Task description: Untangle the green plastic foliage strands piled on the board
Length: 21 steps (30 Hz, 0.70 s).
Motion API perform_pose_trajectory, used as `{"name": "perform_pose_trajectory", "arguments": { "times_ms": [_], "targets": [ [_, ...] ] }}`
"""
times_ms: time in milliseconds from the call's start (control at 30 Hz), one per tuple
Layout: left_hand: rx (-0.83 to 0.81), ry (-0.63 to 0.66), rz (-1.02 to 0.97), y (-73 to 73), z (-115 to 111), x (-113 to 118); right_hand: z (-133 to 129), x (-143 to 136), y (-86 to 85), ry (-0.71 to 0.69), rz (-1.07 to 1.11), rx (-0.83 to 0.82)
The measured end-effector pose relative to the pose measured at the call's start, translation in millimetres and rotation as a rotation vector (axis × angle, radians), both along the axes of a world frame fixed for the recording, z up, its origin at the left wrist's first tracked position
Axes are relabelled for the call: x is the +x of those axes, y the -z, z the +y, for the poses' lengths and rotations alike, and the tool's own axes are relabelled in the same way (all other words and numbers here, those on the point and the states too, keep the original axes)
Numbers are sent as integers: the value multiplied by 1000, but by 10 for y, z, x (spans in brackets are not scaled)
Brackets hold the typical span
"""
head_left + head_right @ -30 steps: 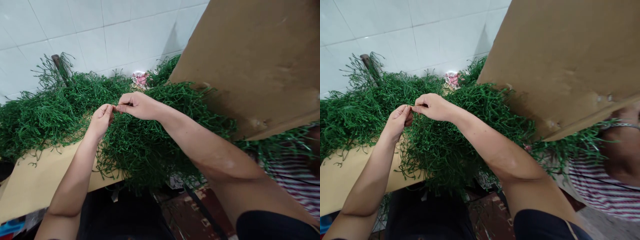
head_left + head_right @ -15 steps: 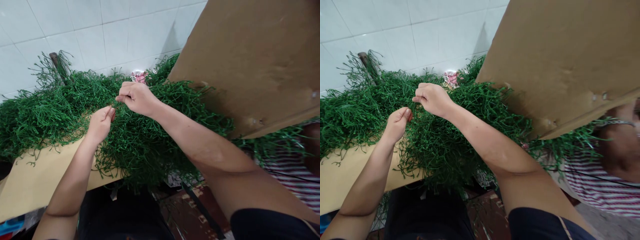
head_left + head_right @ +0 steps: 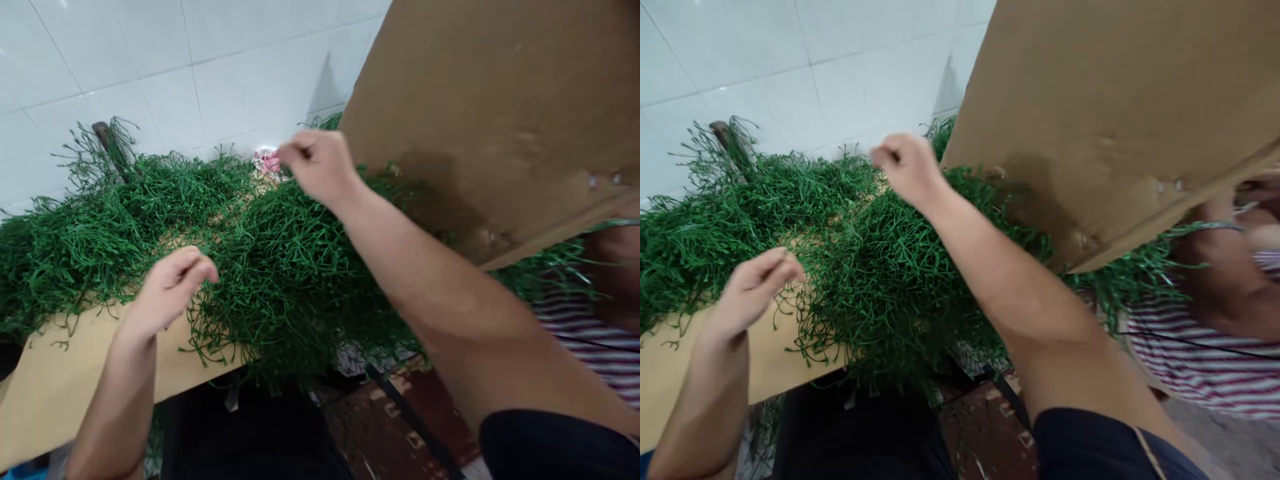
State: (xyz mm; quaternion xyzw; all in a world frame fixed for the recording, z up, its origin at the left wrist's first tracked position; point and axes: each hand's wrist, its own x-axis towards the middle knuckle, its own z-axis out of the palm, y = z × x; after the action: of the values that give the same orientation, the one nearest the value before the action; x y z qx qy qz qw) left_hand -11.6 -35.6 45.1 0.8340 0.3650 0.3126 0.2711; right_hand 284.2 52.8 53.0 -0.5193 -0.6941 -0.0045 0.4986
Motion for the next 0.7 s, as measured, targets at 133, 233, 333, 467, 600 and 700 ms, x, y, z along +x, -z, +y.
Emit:
{"name": "perform_pose_trajectory", "arguments": {
  "times_ms": [133,233,333,467,600,700],
  "targets": [
    [1,28,146,143,246,412,-223,-489,-128,-320,20,-154],
    [27,-167,-29,228,397,438,-287,-579,-110,-435,73,-268],
    [-5,-203,-255,277,509,440,-310,-633,-18,-550,61,-332],
    [-65,-75,-306,292,535,558,-333,-780,56,-546,8,-320],
    [-25,-149,-238,297,462,611,-303,-873,56,-371,-65,-217],
    [-8,-213,-326,344,442,607,-215,-944,51,-282,-71,-197]
  ]
}}
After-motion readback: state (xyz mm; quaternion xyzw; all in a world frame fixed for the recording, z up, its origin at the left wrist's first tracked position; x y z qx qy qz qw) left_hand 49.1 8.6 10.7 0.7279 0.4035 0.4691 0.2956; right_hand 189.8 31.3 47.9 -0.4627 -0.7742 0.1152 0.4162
